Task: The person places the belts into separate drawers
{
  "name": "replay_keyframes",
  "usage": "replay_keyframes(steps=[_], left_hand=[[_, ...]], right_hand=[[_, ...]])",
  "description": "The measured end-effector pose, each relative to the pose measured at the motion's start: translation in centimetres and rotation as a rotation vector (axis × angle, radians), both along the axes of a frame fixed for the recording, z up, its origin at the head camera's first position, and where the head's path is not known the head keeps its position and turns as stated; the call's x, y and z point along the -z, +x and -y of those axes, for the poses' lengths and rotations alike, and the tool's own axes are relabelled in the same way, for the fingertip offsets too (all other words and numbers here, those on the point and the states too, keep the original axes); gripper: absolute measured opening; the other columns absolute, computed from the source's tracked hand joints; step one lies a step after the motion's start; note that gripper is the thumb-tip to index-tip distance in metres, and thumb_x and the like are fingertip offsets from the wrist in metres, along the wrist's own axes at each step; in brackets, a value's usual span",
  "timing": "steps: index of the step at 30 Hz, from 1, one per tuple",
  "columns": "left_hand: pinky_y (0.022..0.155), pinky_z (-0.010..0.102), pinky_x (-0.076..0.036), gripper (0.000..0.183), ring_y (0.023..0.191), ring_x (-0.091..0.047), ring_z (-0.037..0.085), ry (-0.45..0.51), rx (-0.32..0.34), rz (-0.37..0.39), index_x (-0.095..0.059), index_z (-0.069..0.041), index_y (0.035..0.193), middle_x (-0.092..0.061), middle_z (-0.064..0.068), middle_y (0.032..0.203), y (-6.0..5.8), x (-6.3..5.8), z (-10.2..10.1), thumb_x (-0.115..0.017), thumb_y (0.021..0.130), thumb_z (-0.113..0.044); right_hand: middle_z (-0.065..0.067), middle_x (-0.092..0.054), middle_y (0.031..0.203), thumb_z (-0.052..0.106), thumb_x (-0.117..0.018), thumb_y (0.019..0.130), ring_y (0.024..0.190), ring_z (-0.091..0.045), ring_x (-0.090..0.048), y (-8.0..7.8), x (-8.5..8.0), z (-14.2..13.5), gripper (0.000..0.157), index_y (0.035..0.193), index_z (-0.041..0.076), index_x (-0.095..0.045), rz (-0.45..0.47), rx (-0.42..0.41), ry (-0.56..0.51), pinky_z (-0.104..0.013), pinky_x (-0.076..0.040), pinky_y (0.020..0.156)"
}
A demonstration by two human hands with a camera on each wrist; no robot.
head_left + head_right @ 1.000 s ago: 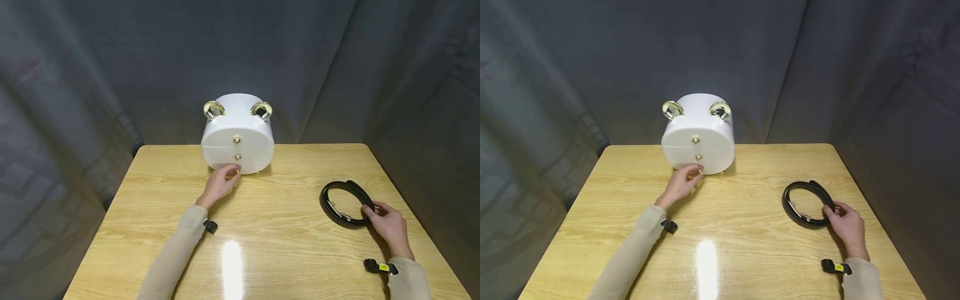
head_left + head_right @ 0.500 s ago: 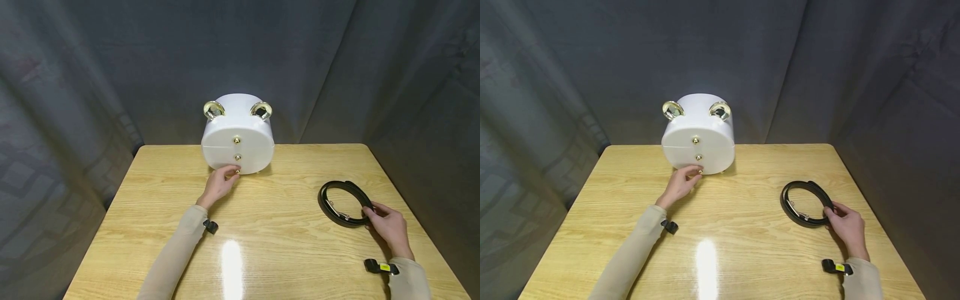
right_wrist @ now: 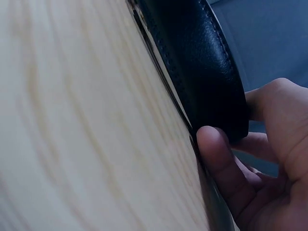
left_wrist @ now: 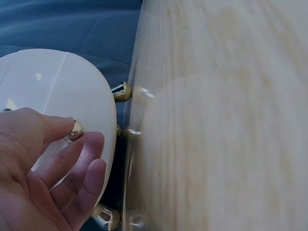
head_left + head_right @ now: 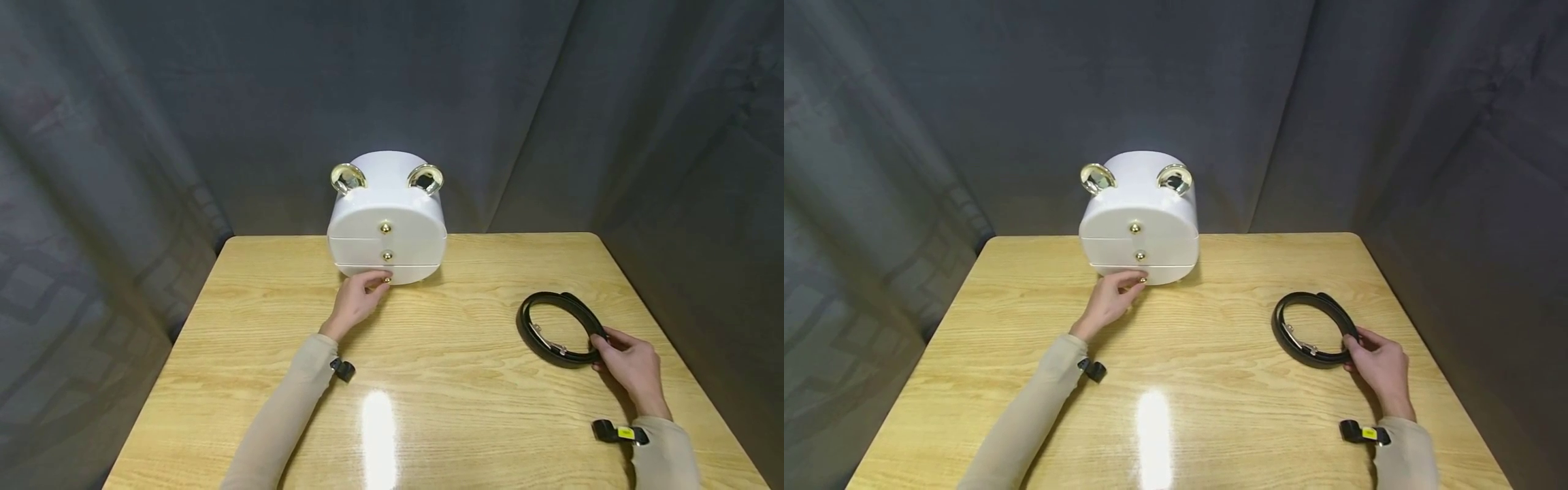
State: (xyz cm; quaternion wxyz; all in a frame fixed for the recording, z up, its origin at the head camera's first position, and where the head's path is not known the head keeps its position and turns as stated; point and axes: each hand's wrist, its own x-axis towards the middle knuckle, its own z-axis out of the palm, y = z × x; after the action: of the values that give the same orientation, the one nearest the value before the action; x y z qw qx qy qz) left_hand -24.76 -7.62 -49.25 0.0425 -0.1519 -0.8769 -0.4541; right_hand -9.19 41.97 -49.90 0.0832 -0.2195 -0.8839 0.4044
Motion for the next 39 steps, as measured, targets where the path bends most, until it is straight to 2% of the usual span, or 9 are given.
replay_keyframes(steps=[2, 4, 10, 20, 28, 33, 39], left_hand=[[0.092, 0.041, -0.063, 0.027, 0.109, -0.078, 0.023, 0.004, 0.007, -0.003, -0.078, -0.019, 0.128, -0.078, 0.003, 0.129, 0.0, 0.0, 0.1, -0.073, 0.102, -0.021], [0.094, 0.041, -0.063, 0.027, 0.111, -0.078, 0.023, 0.007, 0.015, -0.003, -0.078, -0.019, 0.128, -0.078, 0.003, 0.130, 0.1, 0.0, 0.1, -0.073, 0.102, -0.020], [0.098, 0.041, -0.061, 0.026, 0.112, -0.077, 0.022, 0.007, 0.030, -0.014, -0.079, -0.018, 0.128, -0.078, 0.001, 0.129, 0.4, -0.1, 0.3, -0.071, 0.103, -0.019], [0.093, 0.040, -0.063, 0.025, 0.106, -0.078, 0.021, -0.008, 0.025, -0.024, -0.080, -0.018, 0.125, -0.079, 0.000, 0.127, 1.1, -0.4, 0.0, -0.073, 0.101, -0.016], [0.096, 0.042, -0.062, 0.023, 0.109, -0.078, 0.022, -0.020, 0.018, -0.009, -0.081, -0.022, 0.122, -0.080, -0.002, 0.126, 1.6, -0.3, -0.3, -0.075, 0.100, -0.018], [0.097, 0.042, -0.062, 0.023, 0.110, -0.078, 0.022, -0.011, 0.025, -0.030, -0.081, -0.020, 0.122, -0.080, -0.001, 0.125, 1.7, -0.3, -0.3, -0.075, 0.100, -0.017], [0.096, 0.041, -0.062, 0.022, 0.110, -0.078, 0.021, -0.004, 0.033, -0.049, -0.082, -0.018, 0.120, -0.081, 0.000, 0.123, 1.9, -0.4, -0.2, -0.075, 0.100, -0.015]], right_hand=[[0.030, -0.060, 0.073, 0.030, -0.063, 0.103, 0.050, -0.002, -0.068, 0.0, 0.0, 0.0, 0.056, 0.143, -0.010, -0.061, -0.001, 0.004, -0.024, -0.021, -0.057, 0.051], [0.032, -0.058, 0.071, 0.029, -0.063, 0.103, 0.050, -0.002, -0.068, -0.1, 0.0, 0.0, 0.056, 0.144, -0.010, -0.060, 0.001, 0.011, -0.046, -0.021, -0.057, 0.051], [0.027, -0.059, 0.071, 0.029, -0.063, 0.104, 0.050, -0.002, -0.067, -0.2, 0.0, -0.1, 0.057, 0.146, -0.010, -0.057, 0.015, 0.026, -0.078, -0.021, -0.057, 0.051], [0.028, -0.058, 0.070, 0.027, -0.063, 0.104, 0.049, -0.003, -0.068, -0.1, -0.4, -0.2, 0.057, 0.146, -0.011, -0.056, 0.021, 0.041, -0.086, -0.021, -0.057, 0.051], [0.029, -0.059, 0.068, 0.028, -0.062, 0.104, 0.049, -0.003, -0.067, 0.3, -0.6, -0.1, 0.057, 0.147, -0.010, -0.057, 0.028, 0.066, -0.095, -0.021, -0.057, 0.051], [0.029, -0.058, 0.068, 0.029, -0.063, 0.104, 0.049, -0.004, -0.068, 0.2, -0.9, 0.0, 0.059, 0.147, -0.009, -0.056, 0.014, 0.066, -0.097, -0.021, -0.057, 0.051], [0.024, -0.058, 0.071, 0.030, -0.062, 0.105, 0.050, -0.003, -0.068, 0.0, -1.0, -0.1, 0.059, 0.149, -0.008, -0.055, 0.041, 0.087, -0.108, -0.020, -0.057, 0.052]])
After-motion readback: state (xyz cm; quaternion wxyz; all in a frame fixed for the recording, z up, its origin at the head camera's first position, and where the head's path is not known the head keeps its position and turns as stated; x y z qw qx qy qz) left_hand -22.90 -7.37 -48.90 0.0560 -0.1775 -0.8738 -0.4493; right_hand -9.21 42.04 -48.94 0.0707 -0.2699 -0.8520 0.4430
